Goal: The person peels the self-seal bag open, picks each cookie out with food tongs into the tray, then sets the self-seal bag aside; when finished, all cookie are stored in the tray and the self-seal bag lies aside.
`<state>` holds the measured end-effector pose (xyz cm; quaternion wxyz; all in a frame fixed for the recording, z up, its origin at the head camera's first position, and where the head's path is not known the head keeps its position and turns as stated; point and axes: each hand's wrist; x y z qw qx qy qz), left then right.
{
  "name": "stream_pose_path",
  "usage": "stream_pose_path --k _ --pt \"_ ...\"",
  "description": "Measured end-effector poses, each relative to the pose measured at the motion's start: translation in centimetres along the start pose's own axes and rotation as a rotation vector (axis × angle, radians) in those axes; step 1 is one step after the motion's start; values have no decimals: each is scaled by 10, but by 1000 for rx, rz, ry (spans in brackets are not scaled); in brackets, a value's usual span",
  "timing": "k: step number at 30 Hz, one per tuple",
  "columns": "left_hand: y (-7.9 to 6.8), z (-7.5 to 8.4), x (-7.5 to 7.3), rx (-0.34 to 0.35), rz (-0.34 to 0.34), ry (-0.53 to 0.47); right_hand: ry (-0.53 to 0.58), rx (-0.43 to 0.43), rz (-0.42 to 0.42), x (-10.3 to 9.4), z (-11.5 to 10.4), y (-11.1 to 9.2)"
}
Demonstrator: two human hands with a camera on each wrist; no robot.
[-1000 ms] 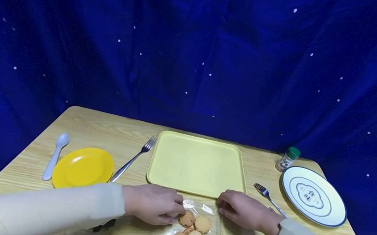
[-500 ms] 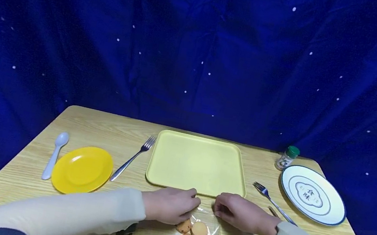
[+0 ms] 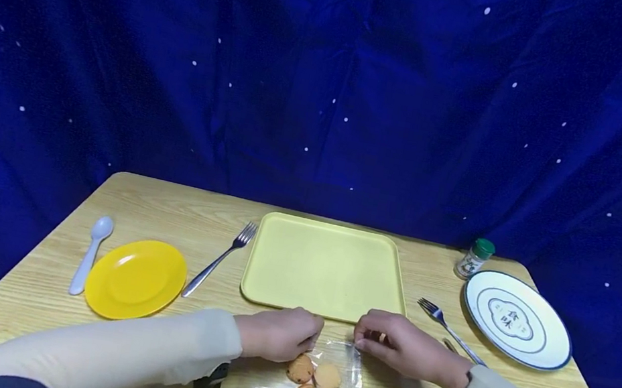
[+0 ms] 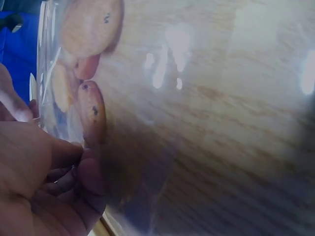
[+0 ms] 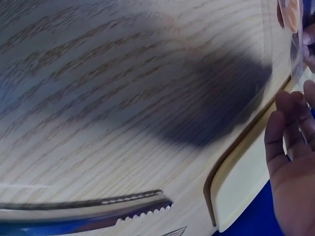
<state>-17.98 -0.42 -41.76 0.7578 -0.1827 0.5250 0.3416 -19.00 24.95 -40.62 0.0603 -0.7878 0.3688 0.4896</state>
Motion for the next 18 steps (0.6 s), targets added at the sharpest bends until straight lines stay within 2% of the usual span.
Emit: stream_pose_path --k 3,4,9,12,18 --pt "-2 -2 0 15 17 -7 53 3 14 -4 3 -2" --pt "-2 -5 4 39 34 -1 67 16 17 -5 3 -2" --pt "-3 -8 2 52 47 -39 90 169 7 -5 2 -4" --pt "-3 -6 -2 22 31 -67 32 287 18 -2 -5 -3" --pt "-2 -5 -1 -19 15 -88 -167 525 6 11 -28 0"
Point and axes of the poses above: each hand's wrist, its own y-axis towards the middle knuckle, its own x-axis out of the palm, z = x × y, and after that the axes turned 10 degrees about z, right-handed
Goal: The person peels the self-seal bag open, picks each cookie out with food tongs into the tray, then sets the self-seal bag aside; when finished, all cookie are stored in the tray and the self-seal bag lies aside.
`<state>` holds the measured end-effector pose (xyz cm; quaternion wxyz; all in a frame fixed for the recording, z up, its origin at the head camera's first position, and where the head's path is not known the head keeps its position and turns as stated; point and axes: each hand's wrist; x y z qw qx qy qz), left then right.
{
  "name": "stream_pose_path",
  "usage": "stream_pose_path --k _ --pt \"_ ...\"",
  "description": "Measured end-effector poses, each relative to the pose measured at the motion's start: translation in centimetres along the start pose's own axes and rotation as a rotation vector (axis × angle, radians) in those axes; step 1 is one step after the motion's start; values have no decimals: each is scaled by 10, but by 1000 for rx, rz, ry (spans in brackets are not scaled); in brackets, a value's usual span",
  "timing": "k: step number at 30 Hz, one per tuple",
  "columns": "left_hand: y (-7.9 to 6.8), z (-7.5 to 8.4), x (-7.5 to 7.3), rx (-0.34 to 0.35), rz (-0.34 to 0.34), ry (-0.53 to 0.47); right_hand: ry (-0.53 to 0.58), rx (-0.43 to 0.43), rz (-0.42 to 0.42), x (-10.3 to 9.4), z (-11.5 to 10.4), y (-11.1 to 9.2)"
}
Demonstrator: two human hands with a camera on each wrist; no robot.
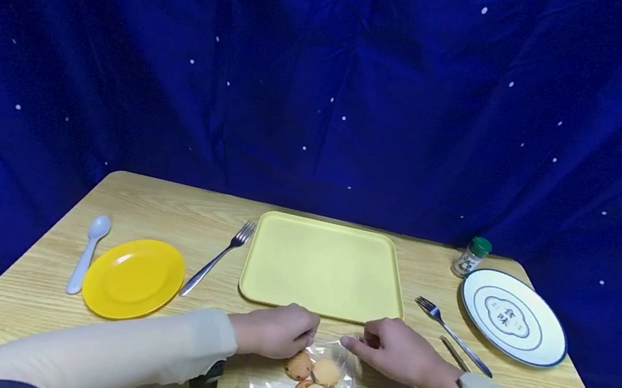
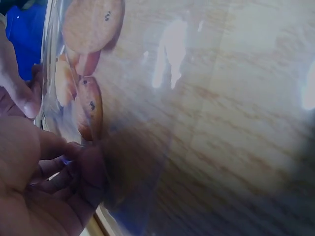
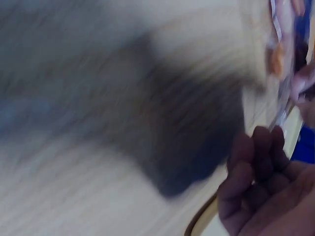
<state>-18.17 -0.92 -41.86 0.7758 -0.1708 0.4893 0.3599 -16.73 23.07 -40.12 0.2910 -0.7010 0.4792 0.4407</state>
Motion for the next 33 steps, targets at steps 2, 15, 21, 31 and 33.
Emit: stream_pose_path --k 2,15,21,31,33 --pt "0 0 1 -7 0 -11 -46 59 -6 3 -7 -2" --pt "-4 -5 0 -15 23 -84 234 41 -104 -1 -2 -2" --pt "-6 -10 1 -35 59 -141 413 104 -186 -13 10 -5" --pt "-8 -8 0 -41 85 -191 317 163 -130 5 -1 -15" --pt "-7 -9 1 -50 80 -193 340 148 -118 8 -2 -17"
Point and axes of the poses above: each hand's wrist, its own y-axis towards the middle knuckle, its own x-axis out of the palm, z = x × y, and after that the axes turned 10 degrees about z, right-handed
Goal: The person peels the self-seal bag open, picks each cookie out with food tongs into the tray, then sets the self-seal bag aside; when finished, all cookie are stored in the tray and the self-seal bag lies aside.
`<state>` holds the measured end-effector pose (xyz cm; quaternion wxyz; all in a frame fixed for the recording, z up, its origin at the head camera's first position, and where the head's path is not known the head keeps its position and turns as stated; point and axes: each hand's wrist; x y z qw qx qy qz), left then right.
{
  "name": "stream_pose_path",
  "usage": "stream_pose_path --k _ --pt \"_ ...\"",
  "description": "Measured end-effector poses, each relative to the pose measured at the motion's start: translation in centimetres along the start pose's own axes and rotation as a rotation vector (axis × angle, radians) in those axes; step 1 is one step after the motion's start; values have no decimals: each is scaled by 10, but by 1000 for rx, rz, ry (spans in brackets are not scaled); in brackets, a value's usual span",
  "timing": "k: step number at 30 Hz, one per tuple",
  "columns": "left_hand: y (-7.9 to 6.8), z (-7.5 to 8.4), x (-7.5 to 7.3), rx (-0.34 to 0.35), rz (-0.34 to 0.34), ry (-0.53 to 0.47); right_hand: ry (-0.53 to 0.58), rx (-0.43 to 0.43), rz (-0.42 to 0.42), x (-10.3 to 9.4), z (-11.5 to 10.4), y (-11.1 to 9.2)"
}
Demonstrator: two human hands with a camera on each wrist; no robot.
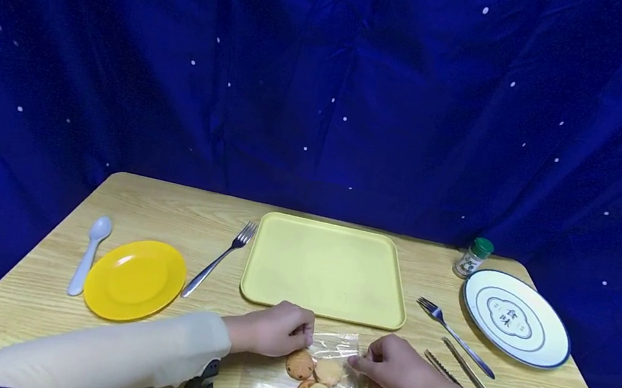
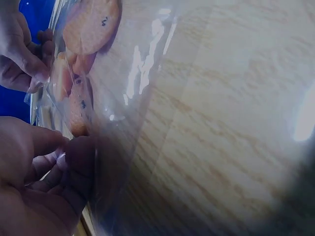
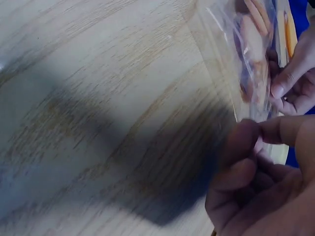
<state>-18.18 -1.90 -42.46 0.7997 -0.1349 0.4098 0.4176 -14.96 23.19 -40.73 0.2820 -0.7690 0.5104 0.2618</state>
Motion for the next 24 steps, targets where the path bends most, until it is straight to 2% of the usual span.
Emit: stream_pose_path --k 6,9,13,19,21,24 --pt "1 -4 3 -15 -3 1 168 -20 -124 -11 9 -4" --pt "-2 -4 3 -7 6 9 208 -8 -162 -20 15 -7" --pt "-5 -4 2 -2 16 15 189 24 -122 -19 13 -8" --pt "-4 -2 1 -11 7 -5 51 60 28 2 2 -5" --pt "-4 -2 2 -10 1 -17 55 54 41 6 2 -5" --pt "-3 -4 3 -4 -1 -7 99 25 13 7 4 -5"
Point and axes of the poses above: each hand's wrist, its own y-axis towards the middle knuckle, its own x-axis out of the palm, z = x × y, and after that the axes turned 10 degrees about z, right-handed
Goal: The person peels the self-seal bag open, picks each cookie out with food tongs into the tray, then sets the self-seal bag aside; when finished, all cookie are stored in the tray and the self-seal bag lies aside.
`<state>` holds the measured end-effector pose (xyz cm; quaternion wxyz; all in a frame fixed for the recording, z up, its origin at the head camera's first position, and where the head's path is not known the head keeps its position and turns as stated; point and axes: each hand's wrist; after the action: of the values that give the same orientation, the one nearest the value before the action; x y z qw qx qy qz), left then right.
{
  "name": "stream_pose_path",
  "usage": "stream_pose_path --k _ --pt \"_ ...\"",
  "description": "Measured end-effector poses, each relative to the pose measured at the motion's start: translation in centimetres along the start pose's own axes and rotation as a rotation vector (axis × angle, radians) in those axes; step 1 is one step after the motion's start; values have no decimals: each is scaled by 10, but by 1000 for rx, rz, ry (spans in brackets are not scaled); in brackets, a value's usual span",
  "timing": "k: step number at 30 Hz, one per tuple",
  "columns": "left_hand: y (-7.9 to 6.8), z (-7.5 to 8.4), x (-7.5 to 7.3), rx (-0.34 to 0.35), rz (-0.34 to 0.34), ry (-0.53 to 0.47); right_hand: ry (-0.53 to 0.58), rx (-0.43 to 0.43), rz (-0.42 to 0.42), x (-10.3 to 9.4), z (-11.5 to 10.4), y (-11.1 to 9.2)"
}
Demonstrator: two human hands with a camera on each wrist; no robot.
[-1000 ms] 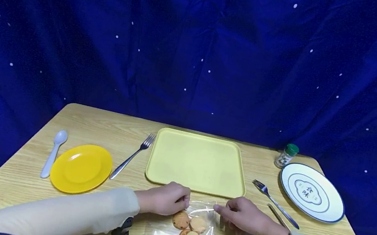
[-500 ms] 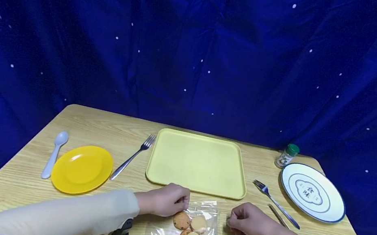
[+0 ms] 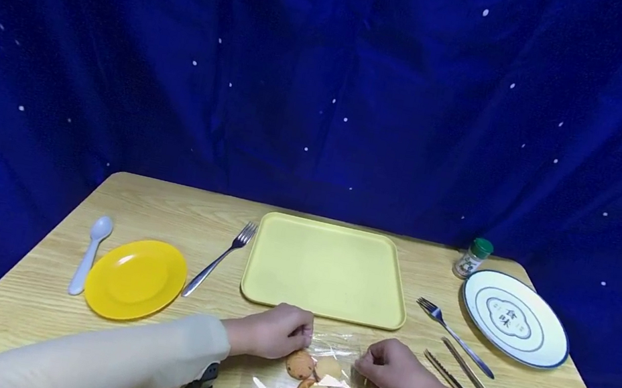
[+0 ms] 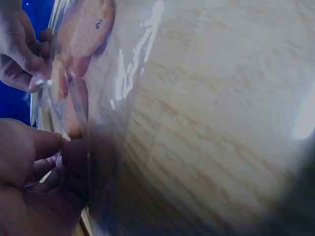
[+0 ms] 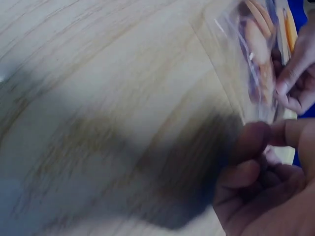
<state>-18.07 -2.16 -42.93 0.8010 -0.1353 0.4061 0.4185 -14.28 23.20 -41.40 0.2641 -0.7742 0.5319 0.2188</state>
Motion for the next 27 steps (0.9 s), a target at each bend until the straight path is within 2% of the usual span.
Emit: stream_pose_path --k 2,7,11,17,22,24,27 --pt "0 -2 1 11 6 18 40 -11 -39 -3 4 -1" --pt "-1 -3 2 17 10 38 62 -25 -104 -19 10 -3" --pt "0 -3 2 22 8 31 93 22 -114 -26 12 -4" --pt "1 -3 3 16 6 26 75 102 -79 -10 3 -9" --pt "1 -4 3 43 21 29 97 81 -57 1 0 -12" --pt "1 -5 3 47 22 33 136 64 -78 1 2 -12" --pt "1 -4 4 38 15 36 175 47 -154 -5 8 -12"
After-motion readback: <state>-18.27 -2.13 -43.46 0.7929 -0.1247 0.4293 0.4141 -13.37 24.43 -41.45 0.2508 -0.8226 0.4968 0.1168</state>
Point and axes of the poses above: each hand's wrist, its own y-axis towards the middle knuckle, its own x-axis out of the palm, z = x × y, and after that the axes turned 10 degrees about z, right-handed
